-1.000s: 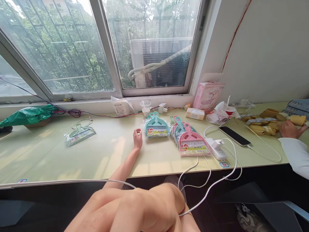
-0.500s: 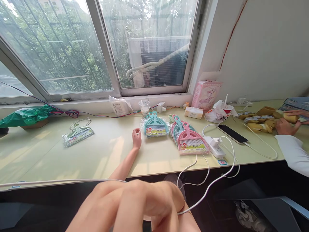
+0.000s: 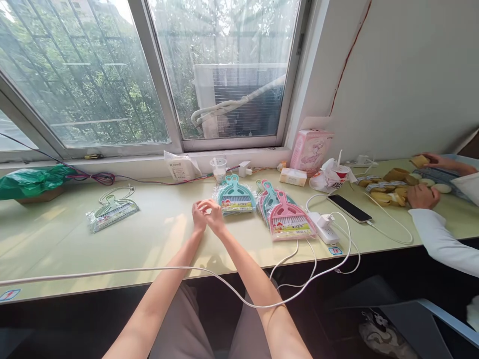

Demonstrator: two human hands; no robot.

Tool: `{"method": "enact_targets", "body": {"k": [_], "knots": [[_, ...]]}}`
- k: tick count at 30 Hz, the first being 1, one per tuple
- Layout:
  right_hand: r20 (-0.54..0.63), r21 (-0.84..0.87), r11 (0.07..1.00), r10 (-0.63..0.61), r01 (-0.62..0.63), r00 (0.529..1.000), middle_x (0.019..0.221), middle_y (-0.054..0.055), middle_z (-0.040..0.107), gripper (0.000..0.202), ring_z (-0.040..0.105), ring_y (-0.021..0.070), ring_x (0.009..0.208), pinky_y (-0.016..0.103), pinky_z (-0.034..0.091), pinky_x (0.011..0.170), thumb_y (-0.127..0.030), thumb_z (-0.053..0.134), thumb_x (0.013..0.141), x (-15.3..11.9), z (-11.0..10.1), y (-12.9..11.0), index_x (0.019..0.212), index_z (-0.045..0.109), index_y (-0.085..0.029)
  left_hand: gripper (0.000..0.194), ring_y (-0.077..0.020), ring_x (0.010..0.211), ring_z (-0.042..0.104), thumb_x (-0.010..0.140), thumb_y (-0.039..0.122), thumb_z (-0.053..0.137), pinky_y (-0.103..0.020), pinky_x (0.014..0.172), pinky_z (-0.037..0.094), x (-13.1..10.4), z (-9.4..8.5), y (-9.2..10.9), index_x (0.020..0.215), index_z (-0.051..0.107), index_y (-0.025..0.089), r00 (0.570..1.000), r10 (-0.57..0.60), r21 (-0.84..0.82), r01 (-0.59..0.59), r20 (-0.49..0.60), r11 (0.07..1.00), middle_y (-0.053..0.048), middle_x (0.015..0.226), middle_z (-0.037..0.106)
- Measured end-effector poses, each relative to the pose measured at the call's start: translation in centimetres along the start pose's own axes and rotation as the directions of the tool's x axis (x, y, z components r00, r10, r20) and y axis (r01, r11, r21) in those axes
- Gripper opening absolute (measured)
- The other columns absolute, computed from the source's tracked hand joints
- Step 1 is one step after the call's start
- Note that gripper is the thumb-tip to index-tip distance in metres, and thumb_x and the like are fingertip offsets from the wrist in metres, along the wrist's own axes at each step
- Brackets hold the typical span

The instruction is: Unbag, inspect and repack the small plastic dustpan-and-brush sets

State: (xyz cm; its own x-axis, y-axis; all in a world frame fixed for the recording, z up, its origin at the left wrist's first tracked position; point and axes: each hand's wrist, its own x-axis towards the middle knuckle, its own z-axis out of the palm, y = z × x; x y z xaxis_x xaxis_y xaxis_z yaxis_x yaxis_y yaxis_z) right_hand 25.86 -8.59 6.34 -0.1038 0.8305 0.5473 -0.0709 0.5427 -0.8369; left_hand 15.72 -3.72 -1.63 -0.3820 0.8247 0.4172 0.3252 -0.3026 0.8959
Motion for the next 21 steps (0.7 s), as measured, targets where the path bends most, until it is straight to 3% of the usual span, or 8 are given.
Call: {"method": "enact_targets", "body": {"k": [3, 7, 12, 15, 18, 21], "knots": [[0.036, -0.120, 0.992, 0.042, -0.038, 0.998, 0.091, 0.001, 0.067, 0.028, 0.066, 0.0152, 0.074, 0.029, 0.054, 0.075, -0.002, 0.050, 0.071, -1.1, 1.1, 4.0, 0.075, 0.069, -0.023, 0.020, -0.0264, 0.110, 0.059, 0.085, 0.010, 0.051, -0.046, 0.102, 0.046, 1.6, -3.1, -1.2, 0.101, 0.054, 0.022, 0.992, -0.028, 0.115, 0.042, -0.121, 0.992, -0.011, 0.113, 0.061], [0.104, -0.287, 0.958, 0.023, 0.008, 0.994, 0.092, 0.002, 0.068, 0.037, 0.065, 0.0155, 0.076, 0.029, 0.053, 0.079, 0.006, 0.046, 0.071, -2.4, 2.4, 6.4, 0.074, 0.070, -0.022, 0.020, -0.0275, 0.113, 0.059, 0.087, 0.012, 0.048, -0.046, 0.106, 0.044, 4.3, -9.1, -3.0, 0.103, 0.055, 0.021, 0.976, 0.016, 0.301, 0.051, -0.216, 0.952, -0.012, 0.116, 0.062], [0.329, -0.439, 0.878, -0.040, 0.190, 0.944, 0.093, 0.003, 0.071, 0.044, 0.064, 0.0184, 0.088, 0.032, 0.048, 0.087, 0.011, 0.044, 0.077, -3.9, 3.2, 7.1, 0.077, 0.073, -0.023, 0.030, -0.0357, 0.129, 0.051, 0.086, 0.016, 0.050, -0.053, 0.111, 0.040, 7.2, -17.0, -4.7, 0.115, 0.060, 0.015, 0.941, 0.034, 0.602, 0.187, -0.336, 0.776, -0.020, 0.128, 0.059], [0.407, -0.489, 0.836, -0.033, 0.248, 0.913, 0.094, 0.003, 0.071, 0.048, 0.064, 0.0193, 0.090, 0.032, 0.047, 0.087, 0.013, 0.042, 0.076, -4.4, 3.3, 7.1, 0.078, 0.073, -0.023, 0.047, -0.0402, 0.145, 0.037, 0.085, 0.016, 0.050, -0.060, 0.114, 0.036, 8.2, -21.1, -5.3, 0.131, 0.057, 0.009, 0.925, 0.049, 0.714, 0.257, -0.378, 0.652, -0.027, 0.150, 0.047], [0.409, -0.519, 0.816, -0.025, 0.255, 0.912, 0.094, 0.004, 0.071, 0.049, 0.063, 0.0197, 0.091, 0.032, 0.047, 0.086, 0.015, 0.041, 0.074, -4.4, 3.3, 7.1, 0.078, 0.074, -0.022, 0.065, -0.0400, 0.157, 0.016, 0.082, 0.014, 0.047, -0.069, 0.118, 0.023, 9.2, -24.2, -5.9, 0.146, 0.045, 0.005, 0.931, 0.027, 0.783, 0.290, -0.364, 0.550, -0.029, 0.163, 0.031], [0.397, -0.524, 0.815, -0.022, 0.246, 0.918, 0.092, 0.003, 0.070, 0.051, 0.062, 0.0193, 0.091, 0.031, 0.048, 0.085, 0.016, 0.040, 0.072, -4.3, 3.5, 7.5, 0.077, 0.073, -0.022, 0.069, -0.0405, 0.157, 0.015, 0.082, 0.015, 0.046, -0.075, 0.116, 0.017, 10.0, -25.8, -6.7, 0.150, 0.042, 0.004, 0.940, -0.098, 0.798, 0.329, -0.326, 0.505, -0.030, 0.163, 0.032]]}}
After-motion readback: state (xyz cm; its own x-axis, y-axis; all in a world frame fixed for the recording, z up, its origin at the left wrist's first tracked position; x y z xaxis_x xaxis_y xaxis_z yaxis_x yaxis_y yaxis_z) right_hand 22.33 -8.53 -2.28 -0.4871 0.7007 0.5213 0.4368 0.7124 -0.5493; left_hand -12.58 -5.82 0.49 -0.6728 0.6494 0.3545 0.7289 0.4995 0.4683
